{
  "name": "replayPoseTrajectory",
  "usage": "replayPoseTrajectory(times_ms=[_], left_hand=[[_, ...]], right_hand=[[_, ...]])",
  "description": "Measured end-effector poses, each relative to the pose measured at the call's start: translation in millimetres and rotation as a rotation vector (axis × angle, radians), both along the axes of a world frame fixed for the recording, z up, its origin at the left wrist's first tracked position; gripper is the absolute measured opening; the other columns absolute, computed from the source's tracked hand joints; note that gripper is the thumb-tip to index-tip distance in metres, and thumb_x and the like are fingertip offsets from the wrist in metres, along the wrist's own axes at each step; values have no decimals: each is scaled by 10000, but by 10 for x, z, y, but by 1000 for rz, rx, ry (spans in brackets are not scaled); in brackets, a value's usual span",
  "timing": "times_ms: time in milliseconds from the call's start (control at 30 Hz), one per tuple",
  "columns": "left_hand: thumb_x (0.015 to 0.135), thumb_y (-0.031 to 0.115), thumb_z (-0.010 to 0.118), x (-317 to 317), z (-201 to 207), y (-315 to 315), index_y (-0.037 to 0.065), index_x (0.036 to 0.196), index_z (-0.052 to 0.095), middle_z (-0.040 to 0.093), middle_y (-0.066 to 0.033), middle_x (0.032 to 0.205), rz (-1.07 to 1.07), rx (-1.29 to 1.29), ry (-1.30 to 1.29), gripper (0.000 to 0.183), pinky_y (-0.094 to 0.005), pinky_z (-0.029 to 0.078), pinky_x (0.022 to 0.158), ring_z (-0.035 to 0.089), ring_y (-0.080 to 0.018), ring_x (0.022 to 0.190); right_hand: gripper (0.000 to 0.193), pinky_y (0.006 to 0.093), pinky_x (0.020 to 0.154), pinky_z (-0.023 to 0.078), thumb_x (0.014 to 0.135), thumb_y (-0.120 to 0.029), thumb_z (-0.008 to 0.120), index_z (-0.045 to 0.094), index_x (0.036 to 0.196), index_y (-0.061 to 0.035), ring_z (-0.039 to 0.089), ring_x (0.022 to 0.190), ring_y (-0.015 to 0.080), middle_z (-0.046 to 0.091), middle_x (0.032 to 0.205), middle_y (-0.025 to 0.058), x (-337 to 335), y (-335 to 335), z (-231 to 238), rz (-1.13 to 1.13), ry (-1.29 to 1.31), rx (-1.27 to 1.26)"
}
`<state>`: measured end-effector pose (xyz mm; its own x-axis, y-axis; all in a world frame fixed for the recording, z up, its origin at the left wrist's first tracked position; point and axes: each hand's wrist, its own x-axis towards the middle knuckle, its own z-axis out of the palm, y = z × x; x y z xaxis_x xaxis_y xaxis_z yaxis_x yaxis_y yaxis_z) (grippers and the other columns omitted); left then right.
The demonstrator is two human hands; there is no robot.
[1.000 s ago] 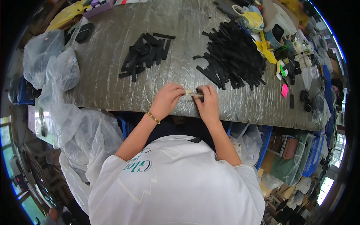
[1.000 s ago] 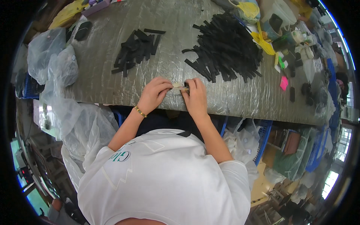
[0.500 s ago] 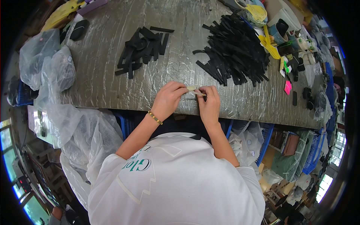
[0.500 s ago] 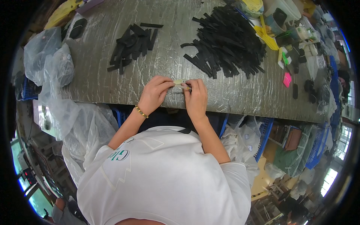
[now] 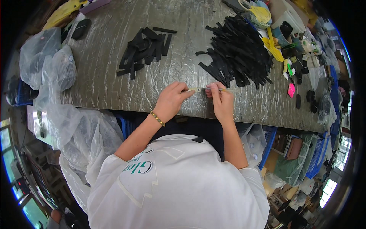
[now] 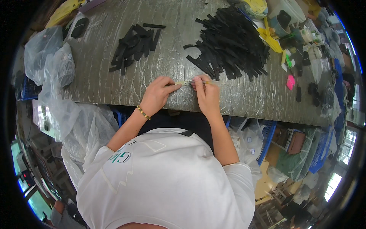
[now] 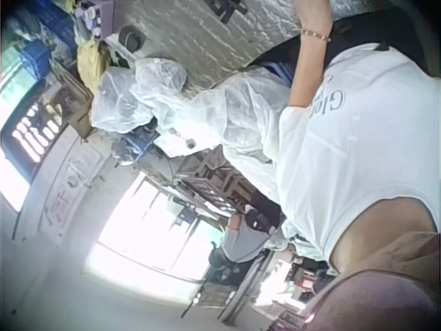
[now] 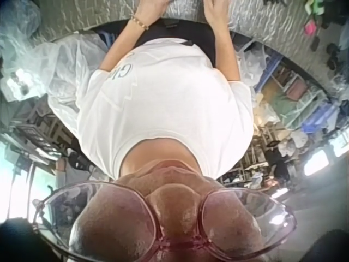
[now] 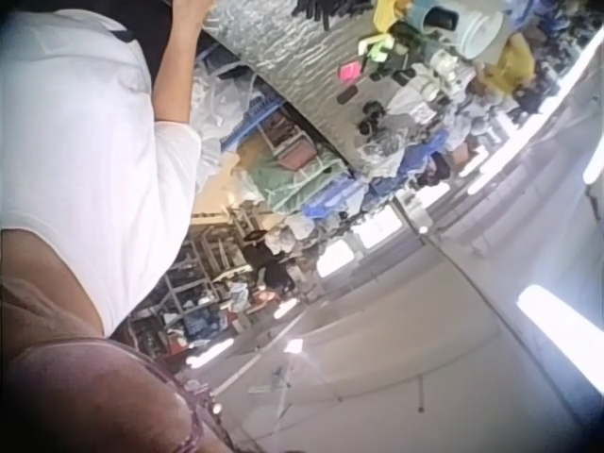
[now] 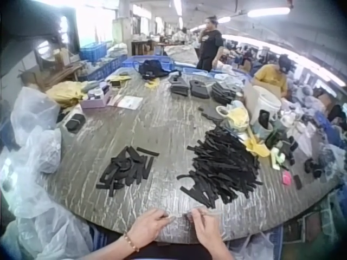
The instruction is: Applying adhesive to small black strips on a workbench using a stick applicator.
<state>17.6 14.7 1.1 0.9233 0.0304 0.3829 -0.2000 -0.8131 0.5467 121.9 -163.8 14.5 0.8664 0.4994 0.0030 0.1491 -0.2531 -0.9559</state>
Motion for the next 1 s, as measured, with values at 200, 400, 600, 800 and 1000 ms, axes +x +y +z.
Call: replayPoseTrajectory(times_ms=[200,400,600,800,1000], left_hand=[[752,27,625,10,-11,1,102,1054,751,581,-40,888,-3,45,-10,335,-344,512,761,585,-222,879],[755,29,625,8,-10,2,107,1051,753,578,-36,885,5,52,-11,331,-338,513,757,585,-216,876],[759,24,622,8,-15,0,101,1051,753,578,-37,885,5,40,-1,329,-337,514,763,583,-218,881],[767,20,617,20,-26,4,106,1051,754,581,-36,888,1,29,-1,327,-338,514,769,580,-223,884],[777,20,612,5,-15,5,104,1066,747,586,-40,891,14,-4,44,330,-347,513,773,574,-235,882]], right_hand=[[231,268,659,519,998,-173,614,657,949,49,684,734,136,707,797,104,2,47,-61,-17,0,15],[177,292,625,513,956,-126,654,656,933,50,690,689,169,698,788,141,-33,67,-23,37,-83,-66],[168,319,605,507,946,-106,652,651,914,59,677,645,229,675,793,158,-43,93,-22,62,-201,-88],[169,325,606,510,945,-102,649,655,898,60,679,651,243,671,793,160,-47,102,-25,31,-186,-81],[168,326,608,511,941,-105,657,665,906,60,686,658,247,680,808,160,-70,72,39,84,-206,-125]])
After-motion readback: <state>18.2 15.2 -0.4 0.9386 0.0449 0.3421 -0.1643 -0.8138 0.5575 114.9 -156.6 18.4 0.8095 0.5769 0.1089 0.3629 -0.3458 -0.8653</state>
